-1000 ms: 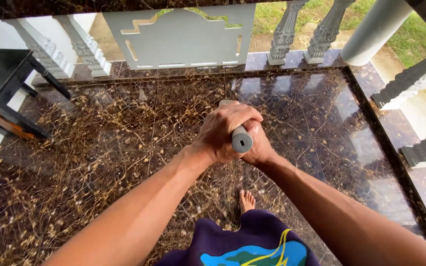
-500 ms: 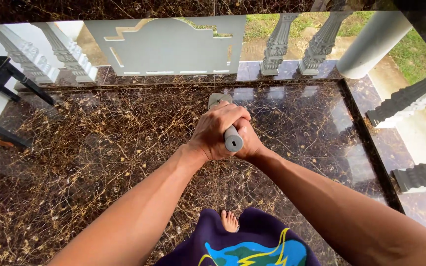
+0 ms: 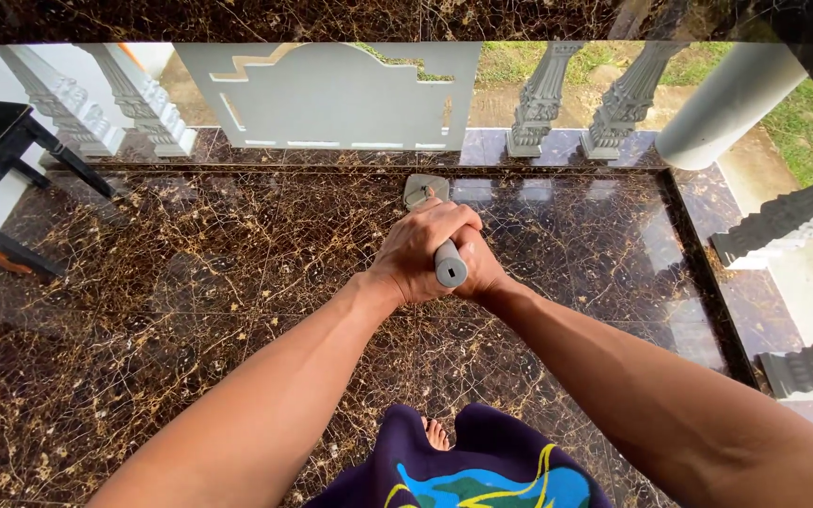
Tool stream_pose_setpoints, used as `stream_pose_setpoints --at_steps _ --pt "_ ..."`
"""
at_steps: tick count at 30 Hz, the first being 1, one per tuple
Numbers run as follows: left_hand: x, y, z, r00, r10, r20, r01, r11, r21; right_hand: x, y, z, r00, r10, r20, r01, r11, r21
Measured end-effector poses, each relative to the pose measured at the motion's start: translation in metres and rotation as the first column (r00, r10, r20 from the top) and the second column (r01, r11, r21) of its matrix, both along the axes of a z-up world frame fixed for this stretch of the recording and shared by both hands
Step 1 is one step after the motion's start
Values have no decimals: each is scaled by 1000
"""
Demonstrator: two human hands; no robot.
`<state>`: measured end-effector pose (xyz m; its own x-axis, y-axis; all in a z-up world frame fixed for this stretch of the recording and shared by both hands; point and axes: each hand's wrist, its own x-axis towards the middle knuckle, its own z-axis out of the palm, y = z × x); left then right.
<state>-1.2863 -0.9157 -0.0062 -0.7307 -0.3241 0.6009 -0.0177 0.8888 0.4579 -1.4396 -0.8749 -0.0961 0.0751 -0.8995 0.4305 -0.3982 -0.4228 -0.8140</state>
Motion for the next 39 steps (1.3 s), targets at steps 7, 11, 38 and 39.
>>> stream_pose_setpoints --at_steps 7,11,38,39 --pt "3 7 0 999 -4 35 5 999 -39 10 14 0 999 -21 30 21 1000 -6" --pt "5 17 13 1000 -23 17 25 994 -104 15 29 10 999 -37 26 38 999 -22" --pt "121 144 123 938 -253 -238 265 964 21 141 174 151 882 -355 -310 369 929 -16" --pt "122 145 124 934 -256 -249 264 964 1 145 178 156 878 -365 -309 373 927 -35"
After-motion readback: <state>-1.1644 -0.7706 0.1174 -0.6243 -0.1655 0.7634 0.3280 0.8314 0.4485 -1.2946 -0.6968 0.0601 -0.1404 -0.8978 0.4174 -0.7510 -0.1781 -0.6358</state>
